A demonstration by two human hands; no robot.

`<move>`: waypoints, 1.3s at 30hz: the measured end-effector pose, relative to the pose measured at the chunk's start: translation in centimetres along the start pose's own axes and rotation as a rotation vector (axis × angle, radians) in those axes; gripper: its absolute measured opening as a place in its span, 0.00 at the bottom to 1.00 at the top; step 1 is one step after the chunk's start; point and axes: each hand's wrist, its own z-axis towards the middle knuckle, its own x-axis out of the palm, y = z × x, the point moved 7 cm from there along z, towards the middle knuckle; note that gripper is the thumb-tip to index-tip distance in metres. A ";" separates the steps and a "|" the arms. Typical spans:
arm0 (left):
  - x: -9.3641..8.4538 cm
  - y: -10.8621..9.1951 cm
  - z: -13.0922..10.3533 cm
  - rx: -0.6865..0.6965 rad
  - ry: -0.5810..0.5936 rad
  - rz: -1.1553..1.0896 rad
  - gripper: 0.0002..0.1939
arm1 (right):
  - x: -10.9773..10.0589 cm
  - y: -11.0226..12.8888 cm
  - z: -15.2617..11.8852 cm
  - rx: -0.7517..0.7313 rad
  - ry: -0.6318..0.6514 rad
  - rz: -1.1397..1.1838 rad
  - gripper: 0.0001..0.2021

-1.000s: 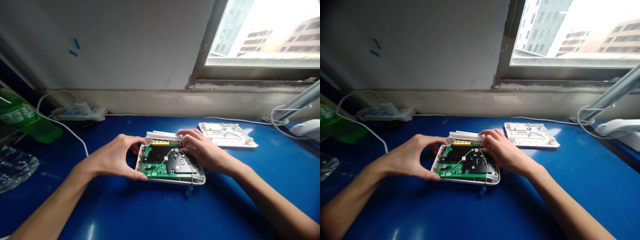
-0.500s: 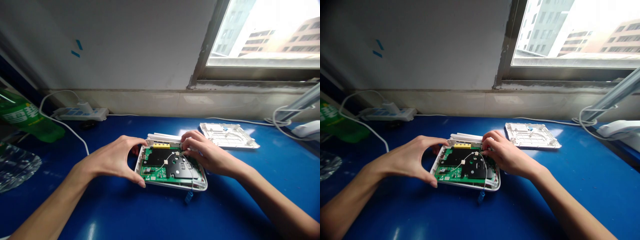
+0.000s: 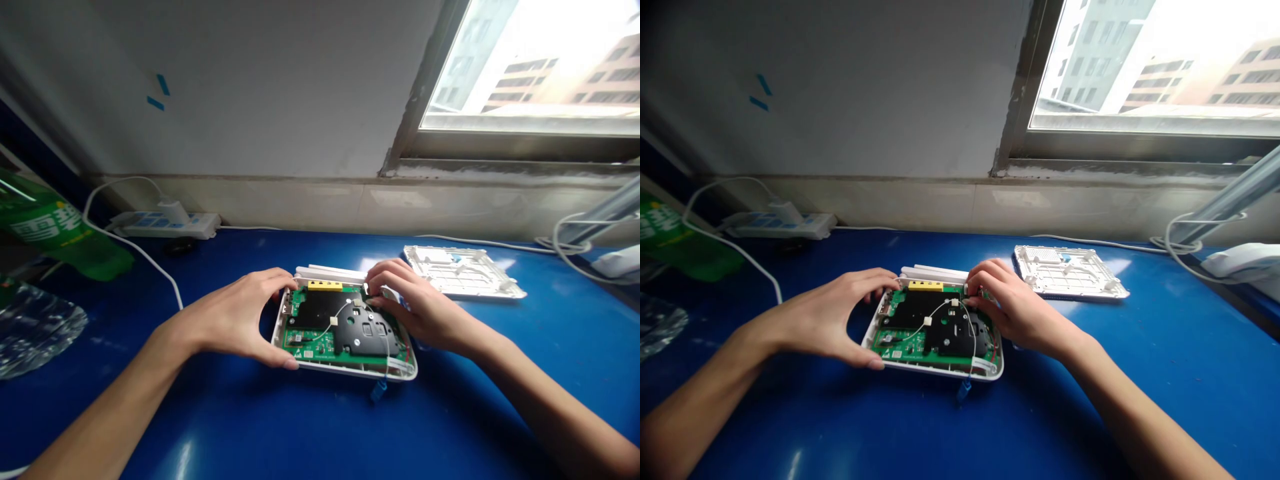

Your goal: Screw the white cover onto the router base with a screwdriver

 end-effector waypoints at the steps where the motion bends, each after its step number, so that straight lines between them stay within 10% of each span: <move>1: -0.1 0.0 0.0 0.009 -0.006 -0.006 0.48 | 0.0 0.2 0.0 -0.012 0.000 -0.021 0.01; 39: 0.3 1.5 0.3 -0.085 -0.030 -0.067 0.52 | 0.3 0.0 -0.2 0.108 0.028 -0.176 0.02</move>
